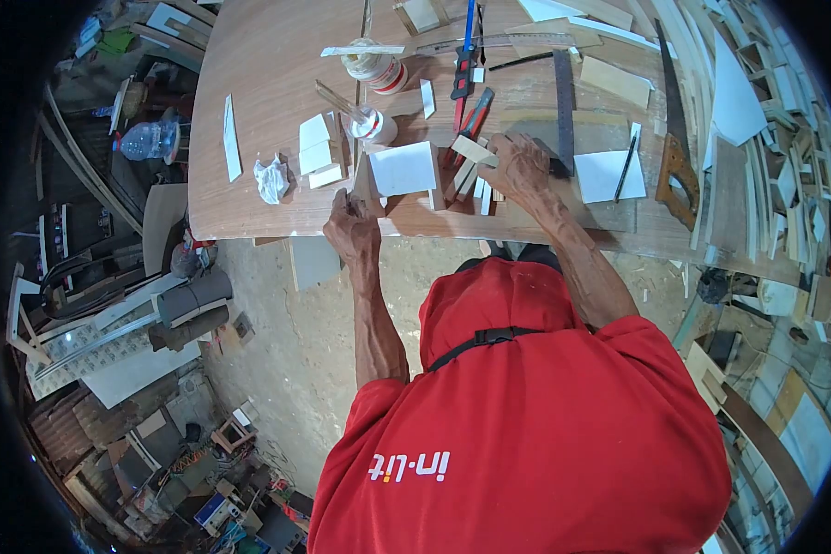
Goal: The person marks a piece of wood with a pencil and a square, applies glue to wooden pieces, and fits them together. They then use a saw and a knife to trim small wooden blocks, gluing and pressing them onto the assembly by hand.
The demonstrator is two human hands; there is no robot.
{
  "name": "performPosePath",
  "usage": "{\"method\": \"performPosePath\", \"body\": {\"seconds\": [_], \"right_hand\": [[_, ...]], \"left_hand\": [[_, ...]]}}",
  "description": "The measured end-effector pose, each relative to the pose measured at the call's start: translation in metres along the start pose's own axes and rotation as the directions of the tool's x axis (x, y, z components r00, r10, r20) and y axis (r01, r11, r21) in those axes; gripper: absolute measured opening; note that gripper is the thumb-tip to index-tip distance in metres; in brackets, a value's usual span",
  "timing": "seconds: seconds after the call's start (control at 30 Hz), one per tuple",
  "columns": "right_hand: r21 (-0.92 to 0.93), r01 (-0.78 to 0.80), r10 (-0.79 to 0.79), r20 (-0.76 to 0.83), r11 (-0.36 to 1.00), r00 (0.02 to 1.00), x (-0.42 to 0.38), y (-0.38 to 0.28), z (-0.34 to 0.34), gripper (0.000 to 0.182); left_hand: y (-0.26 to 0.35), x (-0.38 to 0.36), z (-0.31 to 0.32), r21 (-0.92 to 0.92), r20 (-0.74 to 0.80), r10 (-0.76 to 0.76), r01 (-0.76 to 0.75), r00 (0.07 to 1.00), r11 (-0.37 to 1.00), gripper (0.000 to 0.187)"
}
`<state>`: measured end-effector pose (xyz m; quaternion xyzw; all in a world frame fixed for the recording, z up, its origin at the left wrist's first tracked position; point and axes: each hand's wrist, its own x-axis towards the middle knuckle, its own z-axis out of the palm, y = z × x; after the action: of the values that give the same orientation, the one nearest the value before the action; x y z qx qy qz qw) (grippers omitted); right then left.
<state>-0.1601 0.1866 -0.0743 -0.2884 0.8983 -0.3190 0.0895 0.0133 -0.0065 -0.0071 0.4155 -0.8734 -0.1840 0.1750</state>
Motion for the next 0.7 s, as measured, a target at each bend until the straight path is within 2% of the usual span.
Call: {"method": "performPosePath", "body": {"seconds": [0.1, 0.27, 0.5, 0.6, 0.67, 0.7], "right_hand": [[-0.003, -0.001, 0.001, 0.004, 1.000, 1.000, 0.000, 0.000, 0.000, 0.030], [0.013, -0.017, 0.017, 0.004, 1.000, 1.000, 0.000, 0.000, 0.001, 0.031], [0.007, 0.000, 0.000, 0.000, 1.000, 1.000, -0.001, 0.001, 0.001, 0.031], [0.009, 0.000, 0.000, -0.003, 1.000, 1.000, -0.003, 0.001, 0.000, 0.031], [0.010, 0.000, 0.000, 0.000, 1.000, 1.000, -0.004, 0.000, -0.001, 0.032], [0.012, -0.002, 0.002, 0.001, 1.000, 1.000, -0.003, 0.000, -0.002, 0.032]], "left_hand": [[0.000, 0.000, 0.001, 0.039, -0.016, 0.012, -0.011, 1.000, 0.999, 0.032], [-0.002, -0.001, 0.002, -0.057, 0.001, -0.036, 0.036, 0.999, 0.998, 0.036], [-0.002, 0.000, 0.003, -0.092, 0.015, -0.073, 0.074, 0.997, 0.993, 0.040], [-0.009, 0.001, 0.008, -0.082, -0.003, -0.052, 0.051, 0.999, 0.995, 0.041], [-0.017, 0.001, 0.014, -0.089, -0.101, 0.057, -0.066, 0.993, 0.994, 0.035], [-0.017, 0.001, 0.015, -0.091, -0.106, 0.054, -0.064, 0.993, 0.994, 0.035]]}}
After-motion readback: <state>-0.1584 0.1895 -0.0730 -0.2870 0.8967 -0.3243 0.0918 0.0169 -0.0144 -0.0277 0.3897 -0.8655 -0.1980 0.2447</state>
